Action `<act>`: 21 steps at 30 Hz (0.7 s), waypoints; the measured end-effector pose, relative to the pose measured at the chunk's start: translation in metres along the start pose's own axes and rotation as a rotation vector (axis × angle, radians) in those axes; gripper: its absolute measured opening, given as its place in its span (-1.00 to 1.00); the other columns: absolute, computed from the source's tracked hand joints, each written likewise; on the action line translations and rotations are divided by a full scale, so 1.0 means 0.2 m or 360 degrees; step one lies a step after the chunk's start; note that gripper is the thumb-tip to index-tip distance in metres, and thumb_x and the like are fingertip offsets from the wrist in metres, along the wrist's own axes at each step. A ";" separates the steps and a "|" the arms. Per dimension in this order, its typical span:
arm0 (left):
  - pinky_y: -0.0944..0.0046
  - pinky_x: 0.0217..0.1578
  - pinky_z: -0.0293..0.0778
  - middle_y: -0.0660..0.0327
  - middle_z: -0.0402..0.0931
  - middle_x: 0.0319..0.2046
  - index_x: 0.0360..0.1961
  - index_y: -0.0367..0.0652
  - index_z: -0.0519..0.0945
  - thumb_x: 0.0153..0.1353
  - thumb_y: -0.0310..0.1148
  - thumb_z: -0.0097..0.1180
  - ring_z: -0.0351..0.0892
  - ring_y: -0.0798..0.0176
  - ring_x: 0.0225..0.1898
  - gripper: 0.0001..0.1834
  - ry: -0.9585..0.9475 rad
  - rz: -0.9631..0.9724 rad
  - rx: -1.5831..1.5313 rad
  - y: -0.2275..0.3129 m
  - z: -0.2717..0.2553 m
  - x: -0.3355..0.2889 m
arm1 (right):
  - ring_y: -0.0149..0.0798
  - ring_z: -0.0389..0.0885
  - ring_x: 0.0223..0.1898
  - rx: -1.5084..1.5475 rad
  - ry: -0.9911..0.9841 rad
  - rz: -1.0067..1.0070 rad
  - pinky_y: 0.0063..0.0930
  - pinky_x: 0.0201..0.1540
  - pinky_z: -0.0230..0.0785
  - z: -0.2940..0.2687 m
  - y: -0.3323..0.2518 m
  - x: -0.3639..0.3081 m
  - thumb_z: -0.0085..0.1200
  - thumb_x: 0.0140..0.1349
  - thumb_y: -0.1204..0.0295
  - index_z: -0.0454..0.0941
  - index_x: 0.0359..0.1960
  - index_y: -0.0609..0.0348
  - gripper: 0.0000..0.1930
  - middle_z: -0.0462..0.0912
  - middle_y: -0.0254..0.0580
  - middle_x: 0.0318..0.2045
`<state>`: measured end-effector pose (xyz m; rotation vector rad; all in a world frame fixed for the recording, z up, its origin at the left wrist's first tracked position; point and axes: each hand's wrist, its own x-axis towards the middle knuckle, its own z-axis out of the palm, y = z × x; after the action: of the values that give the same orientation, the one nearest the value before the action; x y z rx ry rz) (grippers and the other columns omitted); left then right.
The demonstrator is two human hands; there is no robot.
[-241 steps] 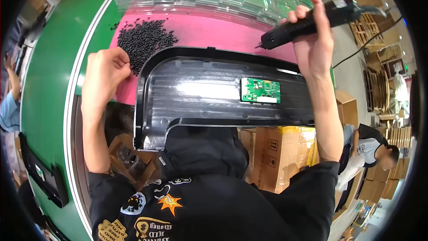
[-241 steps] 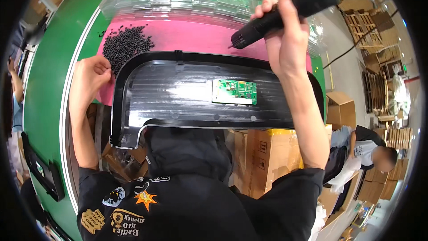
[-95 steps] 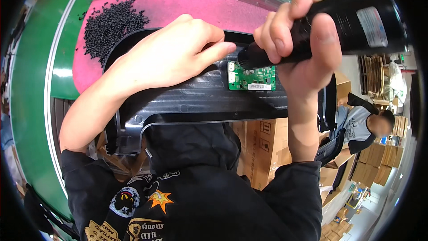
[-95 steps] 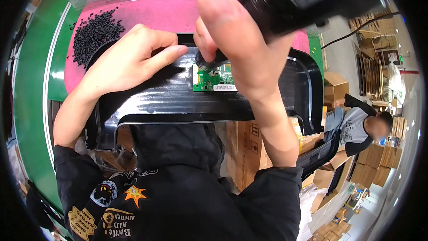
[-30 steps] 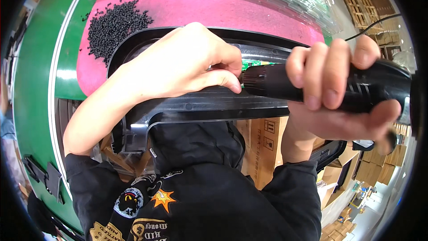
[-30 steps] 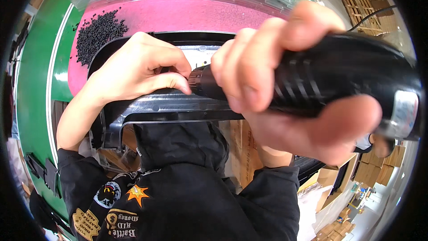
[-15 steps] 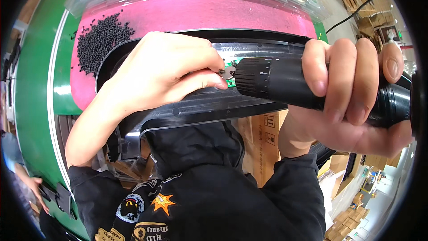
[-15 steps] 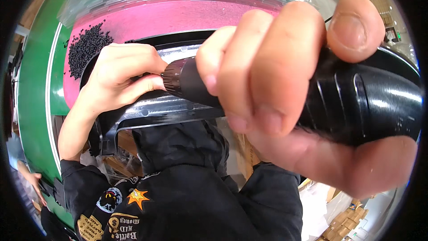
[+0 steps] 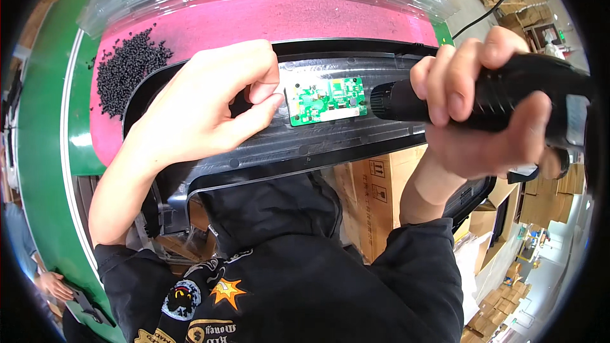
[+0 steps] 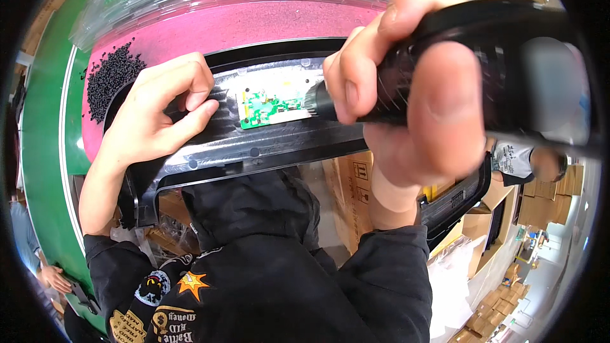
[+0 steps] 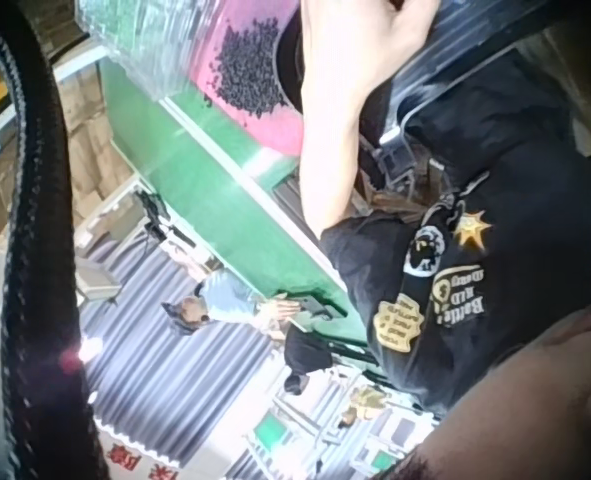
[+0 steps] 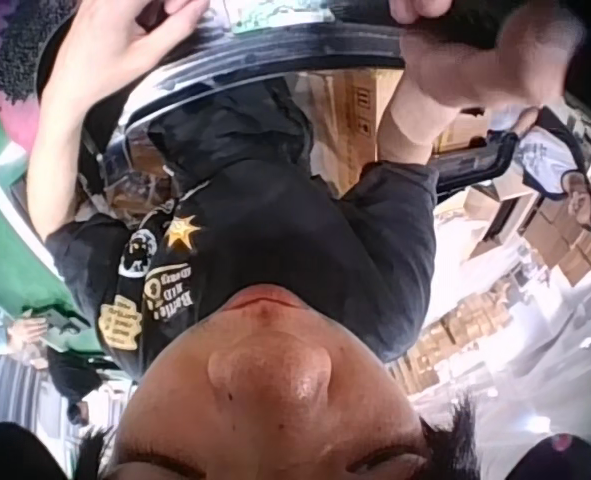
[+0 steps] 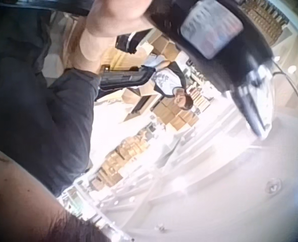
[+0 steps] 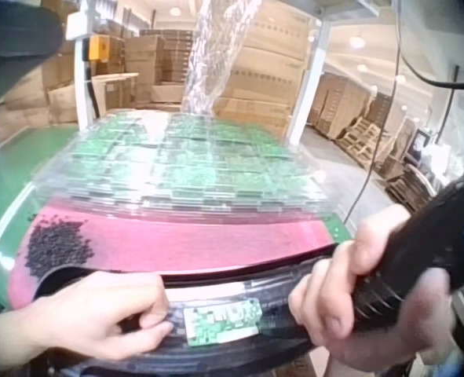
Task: Installing circuit boards into plastic housings and securing them with an electric screwdriver.
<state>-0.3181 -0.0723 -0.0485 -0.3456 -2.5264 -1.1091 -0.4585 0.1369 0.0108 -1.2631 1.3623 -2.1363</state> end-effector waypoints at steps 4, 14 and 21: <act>0.31 -0.51 0.24 0.21 0.31 -0.52 -0.50 -0.22 0.28 0.00 -0.59 0.12 0.29 0.26 -0.53 -0.78 0.0027 -0.0077 -0.0086 -0.01 0.00 -0.02 | -0.45 0.26 -0.69 -0.0014 -0.0007 0.0060 -0.45 -0.49 0.15 -0.06 0.06 -0.01 -0.04 0.28 -0.10 0.37 -0.17 0.16 -0.49 0.37 -0.38 -0.65; 0.34 -0.53 0.26 0.23 0.34 -0.53 -0.48 -0.22 0.32 -0.01 -0.58 0.11 0.32 0.32 -0.55 -0.82 0.0074 -0.0169 -0.0067 0.00 -0.03 0.01 | -0.51 0.19 -0.72 0.0015 -0.0094 0.0083 -0.55 -0.55 0.08 -0.10 0.15 0.02 -0.10 0.33 -0.04 0.36 -0.20 0.16 -0.55 0.32 -0.43 -0.68; 0.43 -0.25 0.30 0.27 0.35 -0.36 -0.39 -0.18 0.31 0.20 -0.64 0.05 0.34 0.40 -0.33 -0.82 0.0431 -0.0371 -0.0196 0.11 -0.10 -0.03 | -0.50 0.19 -0.71 -0.0181 0.0075 0.0026 -0.53 -0.52 0.12 -0.05 0.17 0.02 -0.11 0.35 -0.05 0.36 -0.17 0.18 -0.53 0.30 -0.43 -0.70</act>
<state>-0.3009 -0.0739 -0.0235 0.0691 -2.3050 -1.3036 -0.4748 0.1225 -0.0169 -1.2455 1.5278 -2.1173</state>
